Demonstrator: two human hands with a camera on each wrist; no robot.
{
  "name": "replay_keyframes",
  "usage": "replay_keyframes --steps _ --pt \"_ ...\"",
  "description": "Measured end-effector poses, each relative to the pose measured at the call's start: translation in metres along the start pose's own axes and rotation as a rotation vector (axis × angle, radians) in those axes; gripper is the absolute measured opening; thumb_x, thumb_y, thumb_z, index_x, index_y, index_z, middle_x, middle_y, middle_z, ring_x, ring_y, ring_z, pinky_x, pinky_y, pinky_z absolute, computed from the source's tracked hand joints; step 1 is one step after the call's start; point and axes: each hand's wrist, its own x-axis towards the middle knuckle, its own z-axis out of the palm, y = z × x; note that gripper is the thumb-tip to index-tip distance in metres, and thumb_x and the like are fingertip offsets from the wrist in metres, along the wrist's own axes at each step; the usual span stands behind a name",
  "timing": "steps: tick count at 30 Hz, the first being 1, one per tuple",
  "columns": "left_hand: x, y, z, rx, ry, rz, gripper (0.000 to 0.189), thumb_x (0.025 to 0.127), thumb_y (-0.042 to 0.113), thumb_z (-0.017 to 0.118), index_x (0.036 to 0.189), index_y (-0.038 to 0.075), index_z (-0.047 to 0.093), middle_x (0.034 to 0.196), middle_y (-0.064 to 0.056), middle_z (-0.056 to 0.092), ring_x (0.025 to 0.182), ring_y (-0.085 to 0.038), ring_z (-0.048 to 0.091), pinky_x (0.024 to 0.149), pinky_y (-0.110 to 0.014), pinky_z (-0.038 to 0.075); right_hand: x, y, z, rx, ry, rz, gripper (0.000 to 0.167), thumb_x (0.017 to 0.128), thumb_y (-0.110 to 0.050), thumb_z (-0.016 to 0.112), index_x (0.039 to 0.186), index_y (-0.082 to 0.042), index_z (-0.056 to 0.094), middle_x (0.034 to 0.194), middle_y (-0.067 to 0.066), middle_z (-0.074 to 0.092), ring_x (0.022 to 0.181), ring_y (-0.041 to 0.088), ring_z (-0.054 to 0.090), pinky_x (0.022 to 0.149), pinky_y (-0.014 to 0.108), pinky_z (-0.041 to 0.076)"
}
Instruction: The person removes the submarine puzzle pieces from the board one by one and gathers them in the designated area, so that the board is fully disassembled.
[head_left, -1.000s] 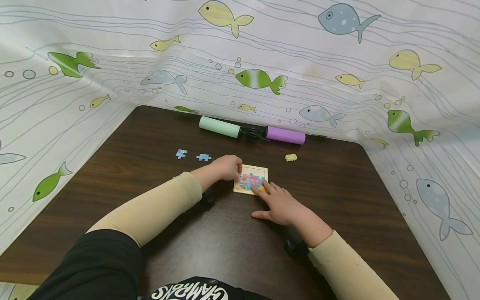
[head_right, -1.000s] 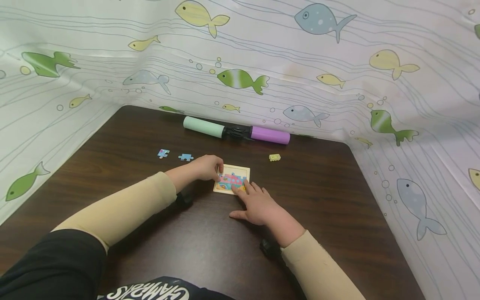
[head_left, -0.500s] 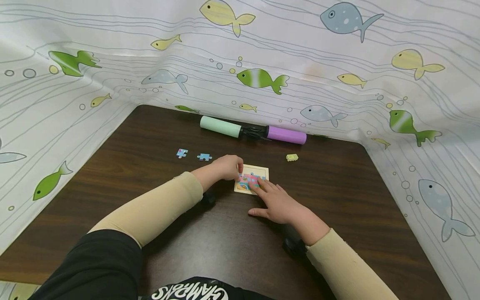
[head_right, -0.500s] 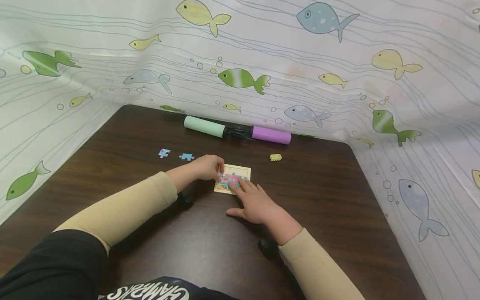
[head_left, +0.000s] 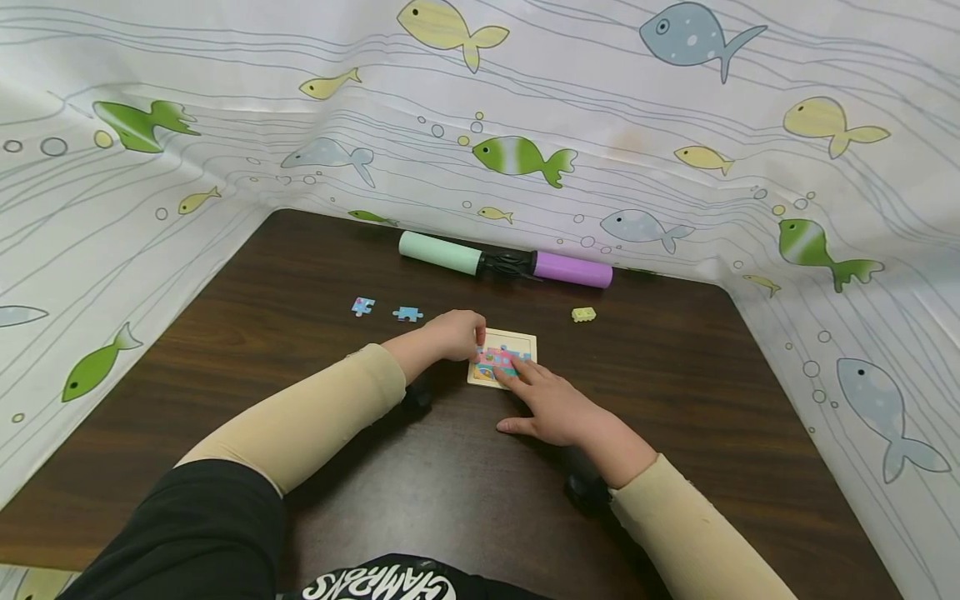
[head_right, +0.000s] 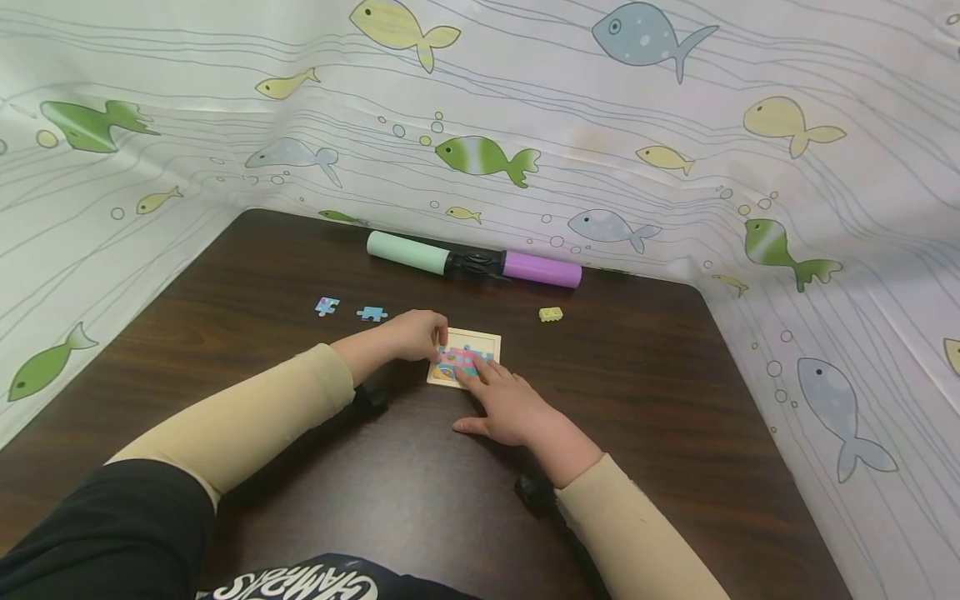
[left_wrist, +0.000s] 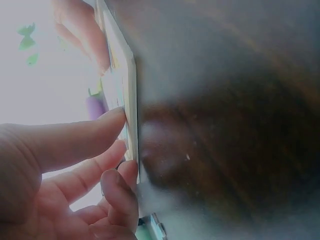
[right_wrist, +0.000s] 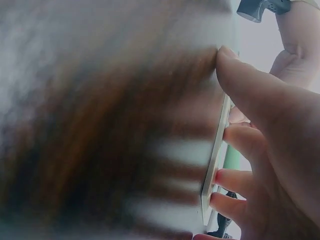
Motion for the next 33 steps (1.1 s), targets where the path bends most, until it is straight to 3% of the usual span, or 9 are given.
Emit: replay_keyframes --steps 14,21,33 --pt "-0.0018 -0.0013 0.0001 -0.055 0.009 0.014 0.022 0.085 0.014 0.077 0.098 0.013 0.06 0.088 -0.005 0.061 0.075 -0.023 0.054 0.065 -0.035 0.042 0.0009 -0.0017 -0.0039 -0.003 -0.016 0.011 0.081 0.091 -0.058 0.061 0.156 -0.02 0.03 0.162 0.014 0.016 0.145 0.039 0.019 0.109 0.058 0.027" --pt "-0.0018 -0.0019 0.001 -0.062 0.021 0.028 0.022 0.085 0.014 0.078 0.097 0.012 0.06 0.089 -0.005 0.061 0.075 -0.023 0.055 0.065 -0.035 0.043 0.0007 -0.0017 -0.0044 0.005 -0.046 0.018 0.082 0.092 -0.058 0.059 0.157 -0.021 0.028 0.164 0.005 0.012 0.146 0.037 0.017 0.109 0.057 0.027" --pt "-0.0003 -0.0033 -0.0007 -0.078 0.044 0.061 0.014 0.088 0.014 0.074 0.09 0.012 0.06 0.089 -0.005 0.06 0.076 -0.023 0.054 0.064 -0.033 0.044 0.0019 -0.0015 -0.004 -0.013 -0.045 0.025 0.082 0.091 -0.061 0.06 0.157 -0.022 0.03 0.163 0.004 0.016 0.146 0.035 0.018 0.109 0.057 0.028"
